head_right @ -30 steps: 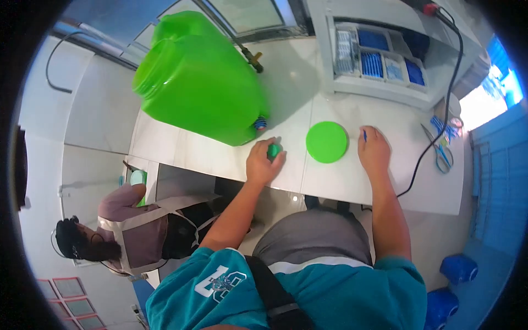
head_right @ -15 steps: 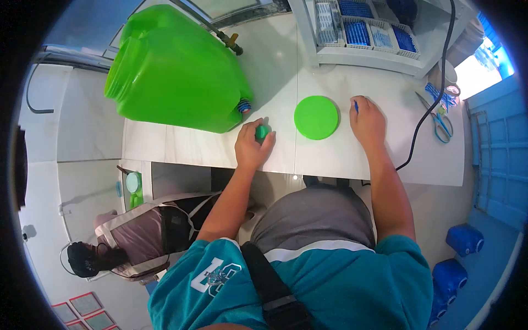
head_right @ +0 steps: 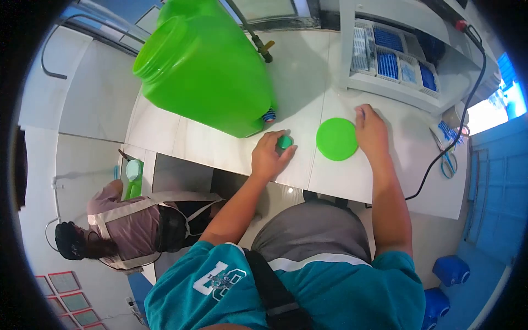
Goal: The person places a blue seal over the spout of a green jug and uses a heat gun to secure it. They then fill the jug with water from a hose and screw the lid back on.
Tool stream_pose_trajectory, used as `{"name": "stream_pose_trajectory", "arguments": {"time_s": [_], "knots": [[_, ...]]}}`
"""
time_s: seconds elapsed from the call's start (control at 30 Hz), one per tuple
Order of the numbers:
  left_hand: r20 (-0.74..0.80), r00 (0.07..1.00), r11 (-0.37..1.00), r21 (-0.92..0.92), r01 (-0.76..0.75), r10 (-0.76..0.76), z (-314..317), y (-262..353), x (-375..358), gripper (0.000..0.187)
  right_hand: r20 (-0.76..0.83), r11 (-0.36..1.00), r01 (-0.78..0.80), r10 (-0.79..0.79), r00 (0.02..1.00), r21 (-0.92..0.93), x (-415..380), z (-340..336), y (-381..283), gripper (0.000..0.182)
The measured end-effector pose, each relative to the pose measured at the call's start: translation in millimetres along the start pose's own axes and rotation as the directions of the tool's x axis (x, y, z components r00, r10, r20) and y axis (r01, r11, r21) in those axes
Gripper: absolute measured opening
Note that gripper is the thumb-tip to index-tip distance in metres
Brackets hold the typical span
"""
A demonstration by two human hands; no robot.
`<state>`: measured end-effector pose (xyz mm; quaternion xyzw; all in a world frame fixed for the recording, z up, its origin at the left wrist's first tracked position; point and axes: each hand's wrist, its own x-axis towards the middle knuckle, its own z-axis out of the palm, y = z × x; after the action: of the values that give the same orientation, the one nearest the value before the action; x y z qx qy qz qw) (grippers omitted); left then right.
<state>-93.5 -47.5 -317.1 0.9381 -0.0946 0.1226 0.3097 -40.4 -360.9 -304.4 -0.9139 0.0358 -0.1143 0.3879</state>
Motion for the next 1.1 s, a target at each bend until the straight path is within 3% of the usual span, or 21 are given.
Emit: {"name": "stream_pose_trajectory", "arguments": {"time_s": [0.03,0.1,0.2,0.33,0.37,0.4,0.43,0.47,0.53,0.67,0.77,0.83,0.97,1.03,1.1], "knots": [[0.012,1.000,1.000,-0.010,0.004,-0.004,-0.5,-0.7,0.3,0.050,-0.001,1.000,0.010,-0.010,1.000,0.000,6.9,4.1,-17.9,0.018],[0.028,1.000,1.000,-0.017,-0.005,0.006,-1.8,-2.7,0.5,0.051,0.129,0.974,0.063,-0.093,0.987,0.218,27.2,17.4,-53.7,0.018],[0.028,1.000,0.999,-0.042,0.006,-0.005,-1.5,-4.8,0.5,0.050,0.166,0.942,0.208,-0.256,0.952,0.263,73.0,58.6,-85.5,0.021],[0.061,0.998,0.999,-0.036,-0.022,0.024,-11.7,-8.2,0.7,0.073,0.176,0.927,0.237,-0.295,0.939,0.289,137.5,115.3,-126.4,0.034],[0.158,0.987,0.995,-0.092,0.050,-0.035,-16.8,-11.7,1.3,0.086,0.174,0.923,0.252,-0.309,0.935,0.289,152.0,125.8,-133.6,0.034],[0.141,0.989,0.995,-0.091,0.047,-0.034,-21.0,-17.4,0.2,0.086,0.253,0.933,0.109,-0.204,0.946,0.343,166.0,135.1,-141.5,0.041],[0.150,0.988,0.974,-0.213,0.079,-0.047,-24.8,-24.3,-1.9,0.087,0.336,0.923,-0.039,-0.100,0.936,0.383,180.9,148.7,-144.6,0.047],[0.161,0.985,0.937,-0.332,0.107,-0.055,-28.2,-31.0,-4.0,0.087,0.332,0.923,-0.023,-0.115,0.936,0.383,193.7,161.4,-146.8,0.047],[0.125,0.991,0.924,-0.374,0.082,-0.038,-31.3,-48.6,-14.0,0.085,0.227,0.870,-0.108,-0.004,0.974,0.481,219.9,196.6,-131.1,0.054],[0.131,0.972,0.841,-0.488,0.235,-0.196,-47.6,-77.4,-46.6,0.079,0.131,0.851,0.019,-0.102,0.986,0.524,244.6,223.1,-126.7,0.055],[0.178,0.935,0.720,-0.599,0.351,-0.308,-59.2,-102.8,-63.0,0.072,0.246,0.760,0.010,-0.223,0.943,0.649,248.2,216.6,-130.8,0.055],[0.197,0.907,0.598,-0.696,0.397,-0.373,-62.0,-109.7,-63.1,0.063,0.358,0.580,-0.160,-0.244,0.901,0.799,247.8,212.7,-139.2,0.054],[0.217,0.917,0.618,-0.684,0.388,-0.335,-64.1,-117.6,-47.8,0.057,0.381,0.531,-0.223,-0.209,0.900,0.818,247.7,209.4,-156.2,0.054],[0.303,0.852,0.520,-0.689,0.505,-0.426,-67.8,-116.8,-38.7,0.052,0.522,0.345,-0.456,-0.126,0.843,0.820,245.2,200.1,-165.1,0.055],[0.313,0.842,0.443,-0.740,0.506,-0.439,-70.0,-118.6,-36.7,0.044,0.472,0.401,-0.381,-0.154,0.868,0.833,247.7,204.3,-170.5,0.055]]}}
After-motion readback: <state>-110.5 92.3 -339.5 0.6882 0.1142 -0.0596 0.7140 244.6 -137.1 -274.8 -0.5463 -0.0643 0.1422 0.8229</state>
